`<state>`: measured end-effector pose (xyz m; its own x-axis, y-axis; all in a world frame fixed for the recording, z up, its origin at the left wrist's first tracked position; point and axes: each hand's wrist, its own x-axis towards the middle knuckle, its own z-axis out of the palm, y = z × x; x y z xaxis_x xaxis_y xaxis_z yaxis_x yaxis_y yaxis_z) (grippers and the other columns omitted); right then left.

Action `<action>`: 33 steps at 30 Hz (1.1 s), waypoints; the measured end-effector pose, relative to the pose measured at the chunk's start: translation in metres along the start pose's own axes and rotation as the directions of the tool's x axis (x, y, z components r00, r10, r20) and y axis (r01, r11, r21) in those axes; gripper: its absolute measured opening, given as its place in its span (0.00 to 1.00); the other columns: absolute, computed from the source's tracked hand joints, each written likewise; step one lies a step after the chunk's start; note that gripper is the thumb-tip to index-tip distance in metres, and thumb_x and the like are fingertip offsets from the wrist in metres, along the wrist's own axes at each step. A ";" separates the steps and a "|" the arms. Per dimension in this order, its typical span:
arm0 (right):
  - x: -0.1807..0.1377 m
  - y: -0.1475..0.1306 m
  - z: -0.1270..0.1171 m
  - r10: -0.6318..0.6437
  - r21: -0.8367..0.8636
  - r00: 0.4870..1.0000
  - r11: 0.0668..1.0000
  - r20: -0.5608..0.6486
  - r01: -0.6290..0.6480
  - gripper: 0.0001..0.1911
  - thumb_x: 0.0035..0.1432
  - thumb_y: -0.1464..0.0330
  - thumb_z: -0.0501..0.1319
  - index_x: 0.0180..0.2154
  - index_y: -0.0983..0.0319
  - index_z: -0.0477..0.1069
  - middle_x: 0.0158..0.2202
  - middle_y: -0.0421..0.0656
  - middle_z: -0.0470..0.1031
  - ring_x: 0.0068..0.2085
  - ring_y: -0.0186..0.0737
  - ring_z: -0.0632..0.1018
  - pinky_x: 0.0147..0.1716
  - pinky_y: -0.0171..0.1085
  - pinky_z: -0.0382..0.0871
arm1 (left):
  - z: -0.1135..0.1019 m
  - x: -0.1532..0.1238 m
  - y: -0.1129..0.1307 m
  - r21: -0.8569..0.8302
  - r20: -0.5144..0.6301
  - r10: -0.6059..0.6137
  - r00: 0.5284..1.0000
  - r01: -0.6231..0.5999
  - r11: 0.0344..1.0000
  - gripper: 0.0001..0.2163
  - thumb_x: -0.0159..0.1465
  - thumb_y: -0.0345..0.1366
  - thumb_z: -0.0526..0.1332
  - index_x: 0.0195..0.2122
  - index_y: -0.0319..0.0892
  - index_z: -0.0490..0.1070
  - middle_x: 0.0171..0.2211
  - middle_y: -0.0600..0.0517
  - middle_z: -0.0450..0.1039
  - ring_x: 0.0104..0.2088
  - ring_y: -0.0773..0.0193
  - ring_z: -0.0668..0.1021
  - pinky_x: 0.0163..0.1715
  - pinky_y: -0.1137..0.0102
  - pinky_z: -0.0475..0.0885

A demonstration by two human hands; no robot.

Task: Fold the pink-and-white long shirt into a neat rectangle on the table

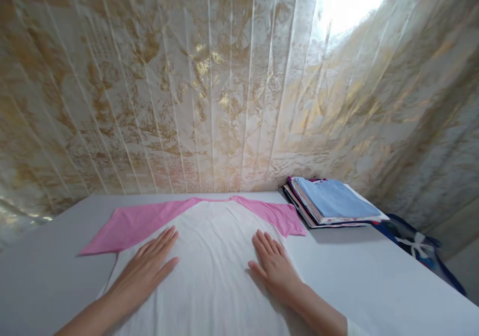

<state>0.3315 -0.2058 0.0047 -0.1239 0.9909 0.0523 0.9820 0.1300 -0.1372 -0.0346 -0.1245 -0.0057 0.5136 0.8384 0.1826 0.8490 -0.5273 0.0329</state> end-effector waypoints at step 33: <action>0.122 0.073 0.020 0.183 -0.209 0.982 0.960 -0.039 -0.188 0.33 0.66 0.53 0.44 0.66 0.63 0.48 0.69 0.44 0.45 0.68 0.46 0.49 0.63 0.48 0.46 | 0.000 0.069 -0.047 -0.112 -0.052 -0.195 0.979 0.189 0.976 0.26 0.68 0.45 0.46 0.64 0.38 0.55 0.67 0.44 0.48 0.66 0.55 0.55 0.61 0.57 0.54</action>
<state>0.3849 -0.0744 -0.0184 0.0640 0.9958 0.0648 0.9955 -0.0682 0.0650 -0.0391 -0.0419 0.0056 0.3306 0.9168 0.2238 0.9113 -0.3718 0.1769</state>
